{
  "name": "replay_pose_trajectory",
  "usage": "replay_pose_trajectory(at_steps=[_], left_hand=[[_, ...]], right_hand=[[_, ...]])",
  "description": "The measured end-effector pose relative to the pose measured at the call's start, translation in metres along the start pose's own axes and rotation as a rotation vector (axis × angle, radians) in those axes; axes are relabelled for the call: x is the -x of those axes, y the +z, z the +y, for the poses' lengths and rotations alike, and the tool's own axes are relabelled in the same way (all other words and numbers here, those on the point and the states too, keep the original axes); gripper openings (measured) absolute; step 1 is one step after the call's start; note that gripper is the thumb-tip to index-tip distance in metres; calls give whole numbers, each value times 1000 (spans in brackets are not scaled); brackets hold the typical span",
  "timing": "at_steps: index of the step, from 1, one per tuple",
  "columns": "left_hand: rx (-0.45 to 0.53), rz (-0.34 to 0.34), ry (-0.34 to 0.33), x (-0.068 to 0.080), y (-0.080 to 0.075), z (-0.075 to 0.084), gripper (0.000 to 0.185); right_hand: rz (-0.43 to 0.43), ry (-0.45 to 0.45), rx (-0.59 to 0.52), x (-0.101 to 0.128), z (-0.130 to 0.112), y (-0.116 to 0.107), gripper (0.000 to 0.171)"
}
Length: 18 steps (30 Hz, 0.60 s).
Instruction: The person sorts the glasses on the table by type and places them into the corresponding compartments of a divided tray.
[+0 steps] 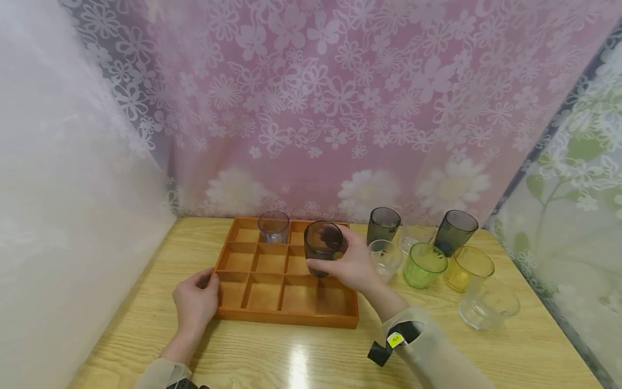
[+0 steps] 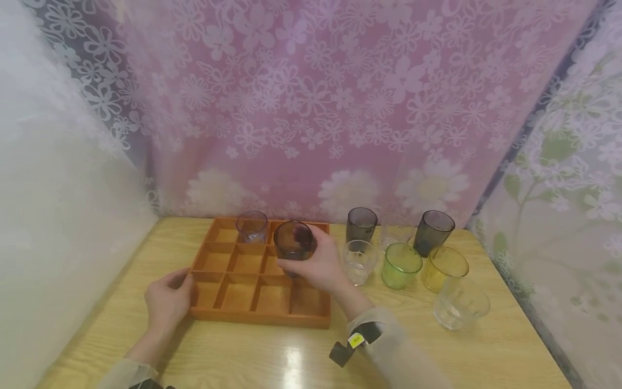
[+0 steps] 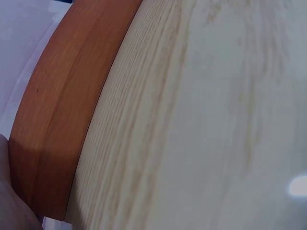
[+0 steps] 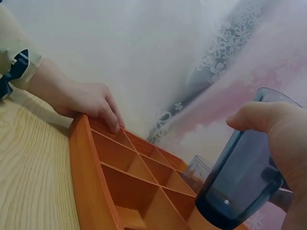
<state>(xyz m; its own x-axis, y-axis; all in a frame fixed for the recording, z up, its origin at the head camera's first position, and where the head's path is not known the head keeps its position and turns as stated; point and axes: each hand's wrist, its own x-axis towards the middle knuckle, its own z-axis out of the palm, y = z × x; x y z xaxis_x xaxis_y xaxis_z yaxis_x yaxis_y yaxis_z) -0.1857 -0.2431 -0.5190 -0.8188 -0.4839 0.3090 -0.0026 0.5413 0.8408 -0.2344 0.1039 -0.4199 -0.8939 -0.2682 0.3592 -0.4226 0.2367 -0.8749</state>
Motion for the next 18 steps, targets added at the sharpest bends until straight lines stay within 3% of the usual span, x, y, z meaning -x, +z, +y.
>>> replay_pose_trajectory(at_steps=[18], left_hand=[[-19,14,11,0,1,-3,21]], right_hand=[[80,-1,-7,-25,13,34,64]])
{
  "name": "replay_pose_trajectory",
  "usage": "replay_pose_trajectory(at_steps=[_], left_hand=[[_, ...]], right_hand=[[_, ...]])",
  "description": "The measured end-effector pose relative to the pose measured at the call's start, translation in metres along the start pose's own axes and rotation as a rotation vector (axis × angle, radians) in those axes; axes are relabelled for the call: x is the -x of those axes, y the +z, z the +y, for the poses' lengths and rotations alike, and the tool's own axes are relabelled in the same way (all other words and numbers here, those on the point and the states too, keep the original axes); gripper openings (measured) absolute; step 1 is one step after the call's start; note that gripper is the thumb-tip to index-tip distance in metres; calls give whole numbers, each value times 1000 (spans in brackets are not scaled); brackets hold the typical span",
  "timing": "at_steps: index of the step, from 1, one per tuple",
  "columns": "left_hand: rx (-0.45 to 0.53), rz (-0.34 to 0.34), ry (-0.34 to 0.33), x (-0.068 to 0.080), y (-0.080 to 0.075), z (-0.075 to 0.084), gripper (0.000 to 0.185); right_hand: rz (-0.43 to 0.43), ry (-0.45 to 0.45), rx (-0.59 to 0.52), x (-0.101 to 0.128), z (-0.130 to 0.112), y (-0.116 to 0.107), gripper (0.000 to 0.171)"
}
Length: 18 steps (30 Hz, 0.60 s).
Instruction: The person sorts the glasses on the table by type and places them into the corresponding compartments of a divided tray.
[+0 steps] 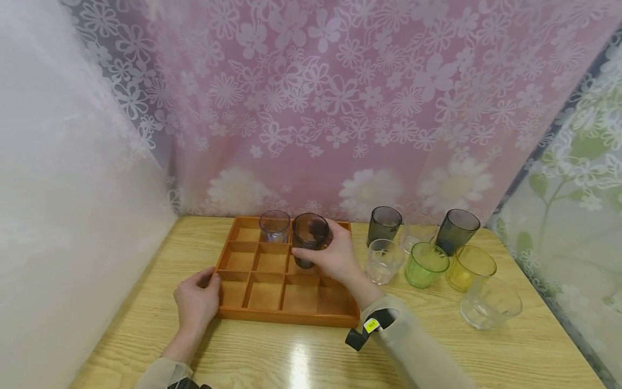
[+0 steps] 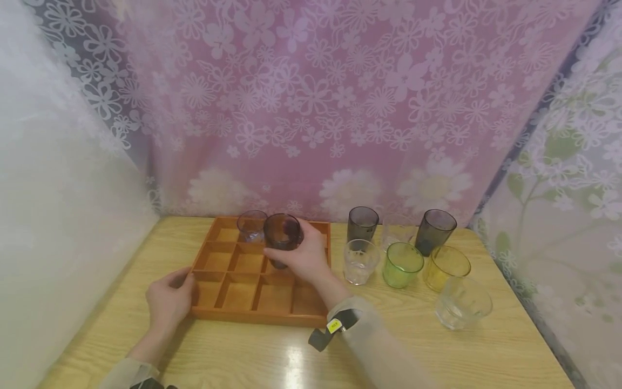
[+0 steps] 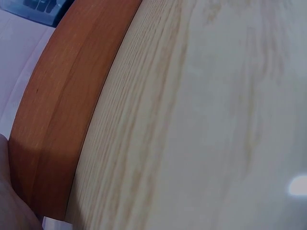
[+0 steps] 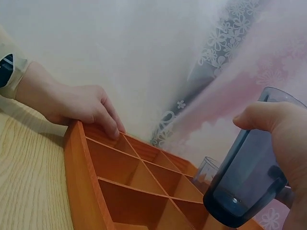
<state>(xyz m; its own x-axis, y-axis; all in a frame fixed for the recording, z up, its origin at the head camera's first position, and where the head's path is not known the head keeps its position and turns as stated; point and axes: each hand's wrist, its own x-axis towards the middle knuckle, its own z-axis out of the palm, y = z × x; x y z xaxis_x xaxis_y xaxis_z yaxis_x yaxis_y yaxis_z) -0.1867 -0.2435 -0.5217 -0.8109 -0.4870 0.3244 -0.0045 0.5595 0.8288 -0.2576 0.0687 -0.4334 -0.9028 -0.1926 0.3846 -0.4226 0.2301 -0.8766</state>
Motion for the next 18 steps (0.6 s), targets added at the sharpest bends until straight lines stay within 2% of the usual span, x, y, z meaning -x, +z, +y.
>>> replay_pose_trajectory(at_steps=[11,18], left_hand=[[15,4,9,2,-2,4,20],[20,10,3,2,-2,4,20]], right_hand=[[1,17,-2,-9,1,13,67],[-10,-11,-78,-15,-3,25,67]])
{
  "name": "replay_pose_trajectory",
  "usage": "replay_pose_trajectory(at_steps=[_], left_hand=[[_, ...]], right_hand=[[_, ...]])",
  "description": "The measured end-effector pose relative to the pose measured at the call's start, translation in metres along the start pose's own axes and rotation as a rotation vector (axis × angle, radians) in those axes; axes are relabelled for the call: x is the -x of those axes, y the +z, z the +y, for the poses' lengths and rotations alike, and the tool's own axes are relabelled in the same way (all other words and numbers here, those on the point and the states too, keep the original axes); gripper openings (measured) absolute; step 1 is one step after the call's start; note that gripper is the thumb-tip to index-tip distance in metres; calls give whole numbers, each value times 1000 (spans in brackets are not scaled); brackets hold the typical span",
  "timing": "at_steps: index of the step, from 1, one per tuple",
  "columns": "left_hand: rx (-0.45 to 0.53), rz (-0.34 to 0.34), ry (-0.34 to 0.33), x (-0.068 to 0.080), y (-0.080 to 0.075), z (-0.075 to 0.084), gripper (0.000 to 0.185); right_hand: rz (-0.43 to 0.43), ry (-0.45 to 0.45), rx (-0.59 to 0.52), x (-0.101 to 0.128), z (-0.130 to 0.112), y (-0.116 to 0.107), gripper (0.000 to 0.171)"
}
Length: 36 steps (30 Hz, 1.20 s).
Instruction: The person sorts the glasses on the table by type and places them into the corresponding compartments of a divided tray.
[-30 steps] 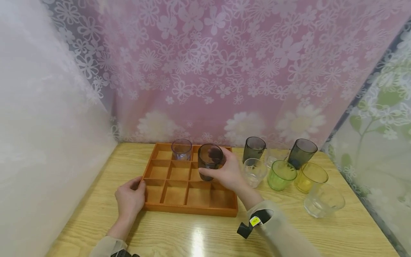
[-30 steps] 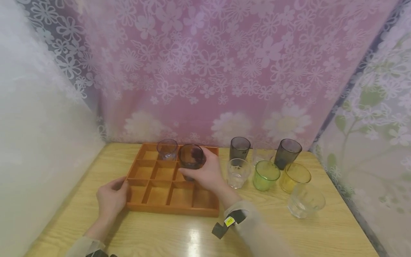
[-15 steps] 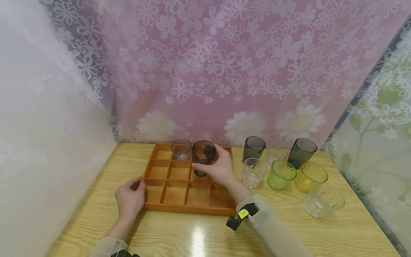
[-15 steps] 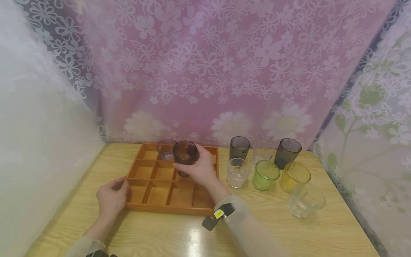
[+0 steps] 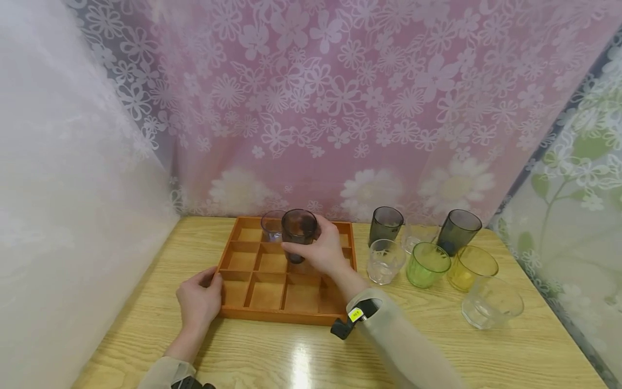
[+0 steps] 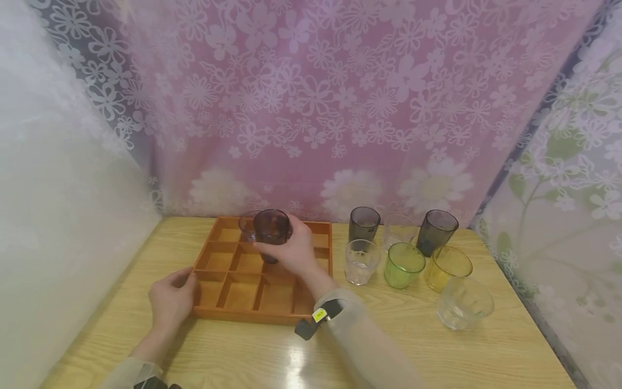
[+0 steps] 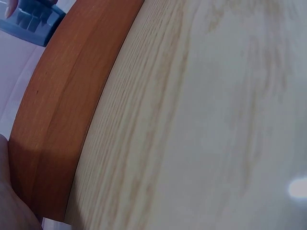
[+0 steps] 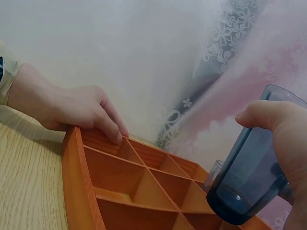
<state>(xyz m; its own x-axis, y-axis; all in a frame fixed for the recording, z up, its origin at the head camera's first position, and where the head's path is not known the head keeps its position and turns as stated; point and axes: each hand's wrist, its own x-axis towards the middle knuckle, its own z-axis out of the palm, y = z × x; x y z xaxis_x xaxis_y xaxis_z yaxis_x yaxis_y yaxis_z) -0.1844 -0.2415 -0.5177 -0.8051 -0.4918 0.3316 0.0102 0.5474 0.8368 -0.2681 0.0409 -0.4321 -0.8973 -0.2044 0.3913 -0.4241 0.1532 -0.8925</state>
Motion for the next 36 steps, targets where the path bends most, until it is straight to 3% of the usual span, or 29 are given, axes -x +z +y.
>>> replay_pose_trajectory(at_steps=[18,28,36], left_hand=[[10,8,-20,-2,2,-2,19],[23,8,-5,0,5,1,19],[24,21,-7,-2,4,-6,19]], right_hand=[[-12,40,68,-11,2,39,68],[-42,66,83,-8,10,47,68],[-55,76,101,-8,21,59,70]])
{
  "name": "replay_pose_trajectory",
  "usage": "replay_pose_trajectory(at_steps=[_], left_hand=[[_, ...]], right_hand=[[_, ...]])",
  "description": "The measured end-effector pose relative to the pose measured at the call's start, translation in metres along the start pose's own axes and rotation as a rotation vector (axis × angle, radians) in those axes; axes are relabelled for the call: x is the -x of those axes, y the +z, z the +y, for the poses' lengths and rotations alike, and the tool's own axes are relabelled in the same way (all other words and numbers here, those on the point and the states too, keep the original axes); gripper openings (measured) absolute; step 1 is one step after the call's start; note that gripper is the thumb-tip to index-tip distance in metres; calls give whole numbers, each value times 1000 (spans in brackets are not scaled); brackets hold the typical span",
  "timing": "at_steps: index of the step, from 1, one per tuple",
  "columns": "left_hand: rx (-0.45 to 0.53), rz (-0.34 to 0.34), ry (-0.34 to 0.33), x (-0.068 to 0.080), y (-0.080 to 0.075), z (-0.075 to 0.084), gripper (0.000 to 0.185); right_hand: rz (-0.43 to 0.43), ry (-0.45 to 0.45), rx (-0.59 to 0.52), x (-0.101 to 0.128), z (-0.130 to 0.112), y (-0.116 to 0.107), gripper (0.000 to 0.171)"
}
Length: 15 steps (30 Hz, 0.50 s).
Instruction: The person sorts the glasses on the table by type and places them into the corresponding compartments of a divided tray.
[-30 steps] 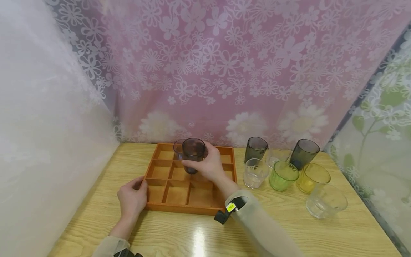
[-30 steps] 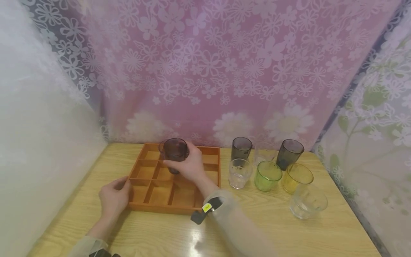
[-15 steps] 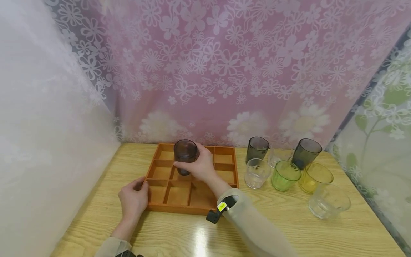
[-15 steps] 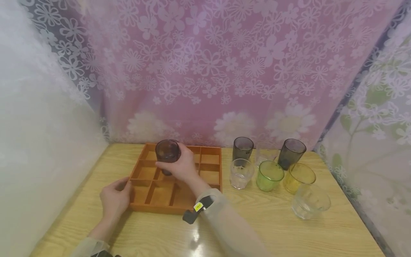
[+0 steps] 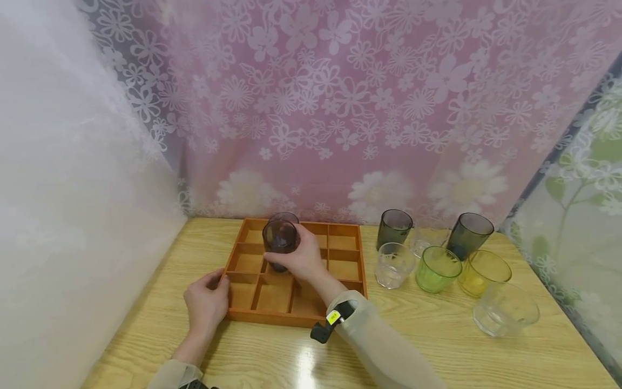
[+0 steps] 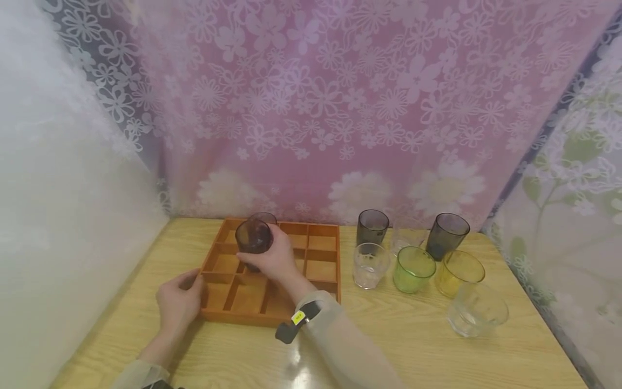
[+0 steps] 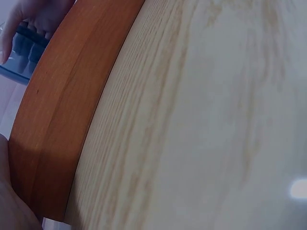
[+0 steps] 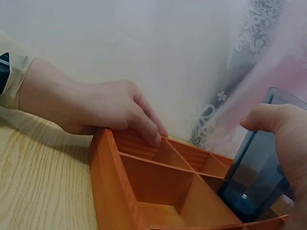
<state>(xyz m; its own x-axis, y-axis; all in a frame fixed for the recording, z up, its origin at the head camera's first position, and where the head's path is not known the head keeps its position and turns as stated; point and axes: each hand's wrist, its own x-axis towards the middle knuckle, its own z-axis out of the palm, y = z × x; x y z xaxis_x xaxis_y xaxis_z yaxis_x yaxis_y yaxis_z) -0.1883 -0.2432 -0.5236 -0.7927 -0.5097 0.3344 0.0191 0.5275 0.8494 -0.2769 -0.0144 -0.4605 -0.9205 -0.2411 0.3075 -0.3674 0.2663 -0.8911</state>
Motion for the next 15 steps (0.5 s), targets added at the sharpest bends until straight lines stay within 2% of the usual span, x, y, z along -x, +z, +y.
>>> replay_pose_trajectory(at_steps=[7,15], left_hand=[[-4,-19,2,0,0,2,20],[-24,-20,-12,1,-1,2,21]], right_hand=[[2,6,-14,3,9,6,74],[-21,55,12,7,13,10,78]])
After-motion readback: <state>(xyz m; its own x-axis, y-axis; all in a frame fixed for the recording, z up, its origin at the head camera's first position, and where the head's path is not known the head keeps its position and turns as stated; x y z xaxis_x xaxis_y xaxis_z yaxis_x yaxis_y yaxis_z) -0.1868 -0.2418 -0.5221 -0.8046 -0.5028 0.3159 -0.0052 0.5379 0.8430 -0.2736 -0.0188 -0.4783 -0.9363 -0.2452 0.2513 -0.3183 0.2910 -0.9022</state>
